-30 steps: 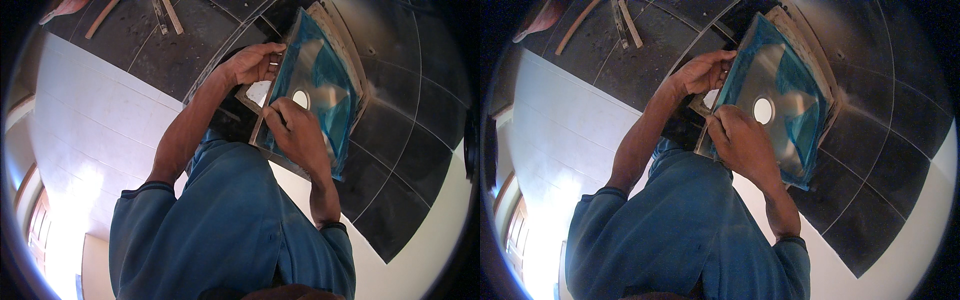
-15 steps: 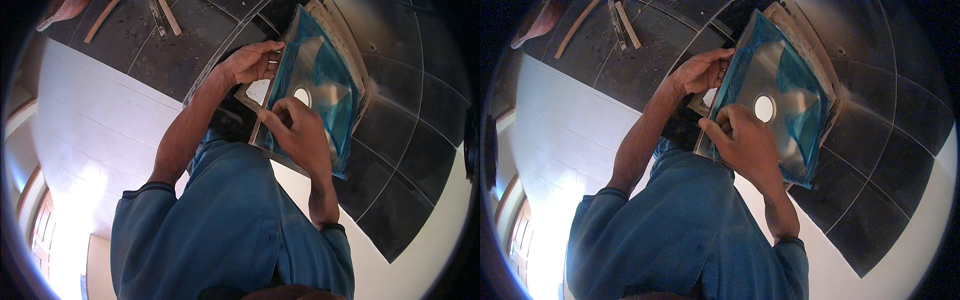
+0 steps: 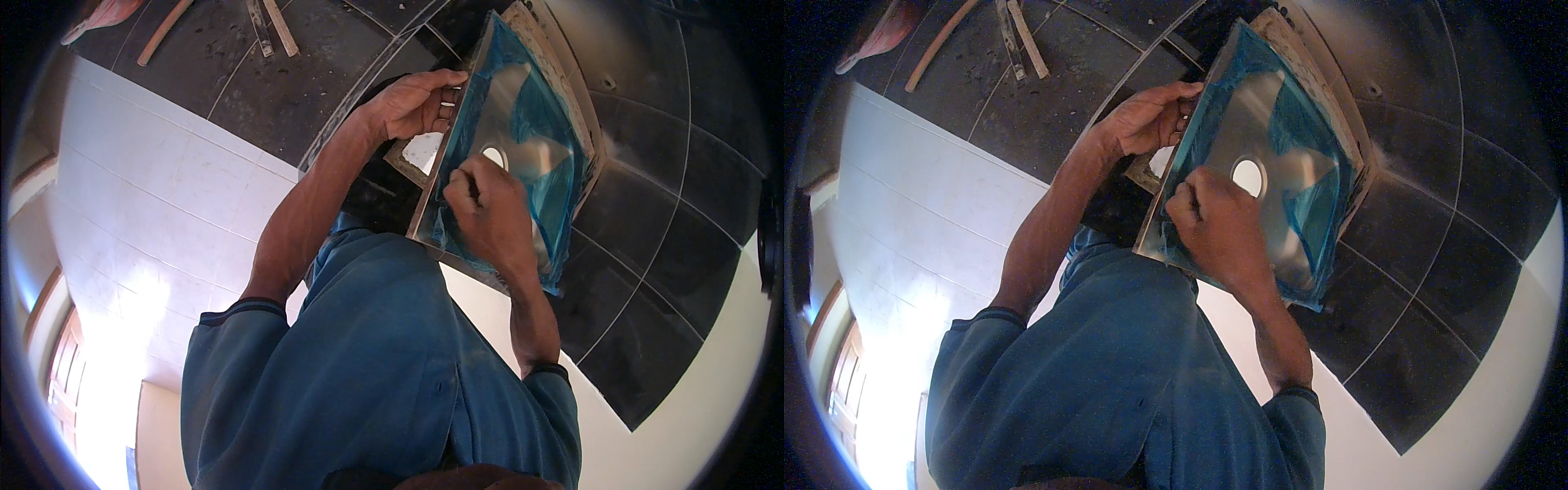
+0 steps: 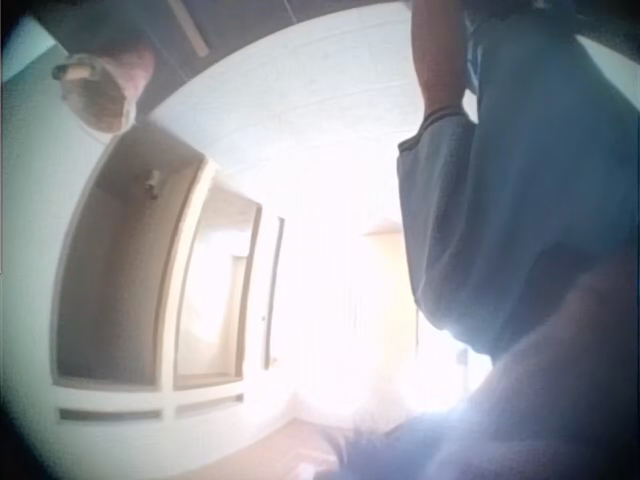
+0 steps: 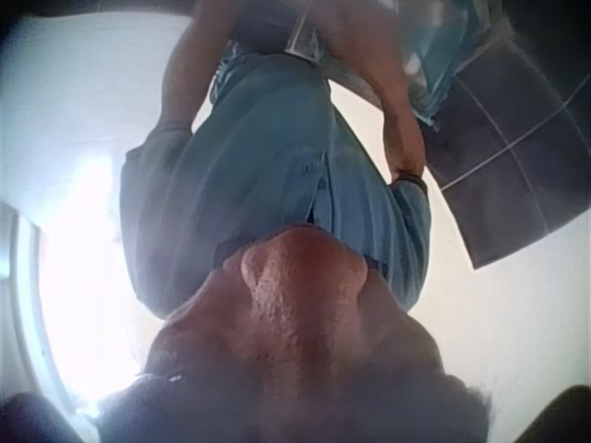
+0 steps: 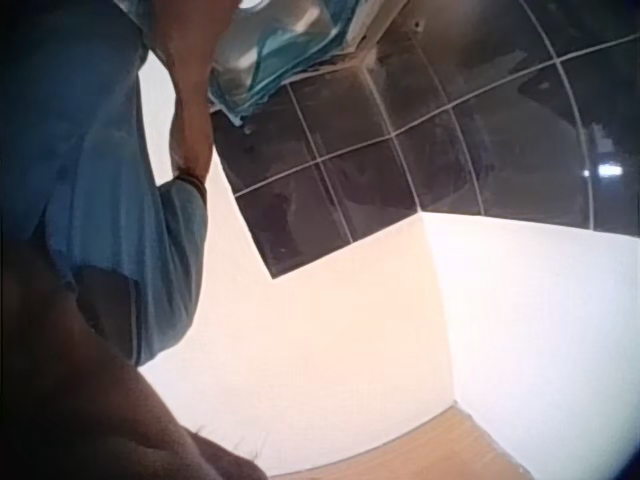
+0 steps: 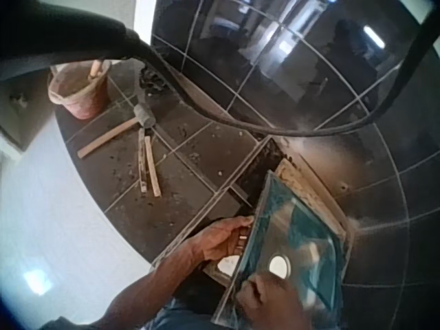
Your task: The person removes blue protective tape from the edges of a stainless steel sink placed on a tiled floor. They peel the tape off by hand, working around the perimeter and corners of the sink.
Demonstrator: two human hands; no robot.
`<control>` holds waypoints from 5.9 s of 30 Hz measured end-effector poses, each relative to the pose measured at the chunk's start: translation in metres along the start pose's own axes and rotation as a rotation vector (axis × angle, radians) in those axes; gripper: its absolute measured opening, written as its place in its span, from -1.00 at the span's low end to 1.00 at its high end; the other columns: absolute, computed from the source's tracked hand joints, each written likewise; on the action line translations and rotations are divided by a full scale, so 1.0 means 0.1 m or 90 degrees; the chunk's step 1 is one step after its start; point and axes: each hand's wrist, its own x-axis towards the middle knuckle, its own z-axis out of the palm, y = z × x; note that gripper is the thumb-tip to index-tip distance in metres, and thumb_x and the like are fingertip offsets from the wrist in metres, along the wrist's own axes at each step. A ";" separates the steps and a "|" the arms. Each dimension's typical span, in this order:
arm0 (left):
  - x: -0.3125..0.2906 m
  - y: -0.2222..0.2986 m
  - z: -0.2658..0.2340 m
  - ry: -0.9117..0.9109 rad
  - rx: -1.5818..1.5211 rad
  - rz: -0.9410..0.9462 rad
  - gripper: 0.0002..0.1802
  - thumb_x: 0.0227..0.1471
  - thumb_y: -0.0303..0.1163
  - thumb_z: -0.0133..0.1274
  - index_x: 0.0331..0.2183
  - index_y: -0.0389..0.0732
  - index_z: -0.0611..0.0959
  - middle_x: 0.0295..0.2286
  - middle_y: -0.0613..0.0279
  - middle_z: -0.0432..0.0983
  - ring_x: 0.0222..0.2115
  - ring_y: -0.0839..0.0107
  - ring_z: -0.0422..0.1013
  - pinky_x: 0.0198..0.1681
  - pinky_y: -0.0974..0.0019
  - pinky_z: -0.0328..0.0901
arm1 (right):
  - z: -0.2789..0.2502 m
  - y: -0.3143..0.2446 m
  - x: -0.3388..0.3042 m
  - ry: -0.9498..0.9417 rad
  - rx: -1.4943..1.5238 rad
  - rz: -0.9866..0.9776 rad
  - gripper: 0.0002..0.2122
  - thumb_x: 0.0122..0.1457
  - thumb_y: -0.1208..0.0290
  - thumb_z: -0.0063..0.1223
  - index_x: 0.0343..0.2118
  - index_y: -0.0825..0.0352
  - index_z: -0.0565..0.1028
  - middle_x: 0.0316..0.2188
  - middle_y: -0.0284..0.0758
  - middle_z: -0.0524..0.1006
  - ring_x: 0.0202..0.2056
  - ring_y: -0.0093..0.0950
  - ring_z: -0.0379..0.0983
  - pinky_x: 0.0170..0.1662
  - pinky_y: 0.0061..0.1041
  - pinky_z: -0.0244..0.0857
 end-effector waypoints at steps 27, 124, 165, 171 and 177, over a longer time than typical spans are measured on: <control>0.05 -0.07 -0.03 -0.002 -0.053 -0.015 -0.60 0.36 -0.10 0.06 -0.05 -0.25 0.62 -0.24 0.18 0.65 -0.23 0.33 0.60 -0.10 0.20 0.54 | -0.42 0.26 0.90 -0.182 -0.283 -0.793 -0.71 0.02 0.52 0.31 -0.15 0.29 0.56 -0.13 -0.36 0.53 -0.02 -0.34 0.50 0.00 -0.33 0.51; -1.53 0.34 0.70 0.188 -0.208 0.231 -0.59 0.33 -0.16 0.13 -0.05 -0.34 0.69 -0.23 0.01 0.71 -0.33 0.32 0.68 -0.26 0.22 0.66 | -1.31 0.71 1.50 0.149 -0.373 -0.137 -0.23 0.21 -0.45 -0.07 -0.19 0.39 0.60 -0.33 0.06 0.65 -0.22 0.07 0.63 -0.09 0.02 0.43; -2.68 0.22 1.80 0.662 0.970 0.420 -0.41 0.32 -0.10 0.12 0.27 -0.13 0.51 -0.06 0.02 0.52 -0.20 0.21 0.53 -0.05 0.14 0.46 | -0.31 -1.22 0.99 0.016 -0.015 -0.788 -0.88 0.36 0.44 0.05 -0.12 0.32 0.45 -0.17 -0.20 0.47 -0.09 -0.16 0.38 0.07 -0.14 0.22; -2.54 0.49 1.73 0.670 1.137 0.502 -0.62 0.31 -0.22 0.11 0.06 -0.17 0.68 -0.06 0.07 0.51 -0.16 0.19 0.54 -0.05 0.12 0.47 | -0.25 -1.20 1.06 -0.016 0.084 -0.778 -0.86 0.42 0.38 -0.01 -0.12 0.34 0.46 -0.19 -0.20 0.46 -0.12 -0.17 0.35 0.05 -0.17 0.21; -2.61 0.74 1.87 0.635 1.349 0.365 -0.71 0.31 -0.23 0.08 -0.09 -0.23 0.69 -0.17 0.12 0.50 -0.12 0.19 0.50 -0.04 0.10 0.44 | -0.22 -1.18 1.03 -0.027 0.087 -0.747 -0.86 0.41 0.37 0.01 -0.12 0.34 0.48 -0.21 -0.19 0.46 -0.12 -0.16 0.36 0.05 -0.14 0.21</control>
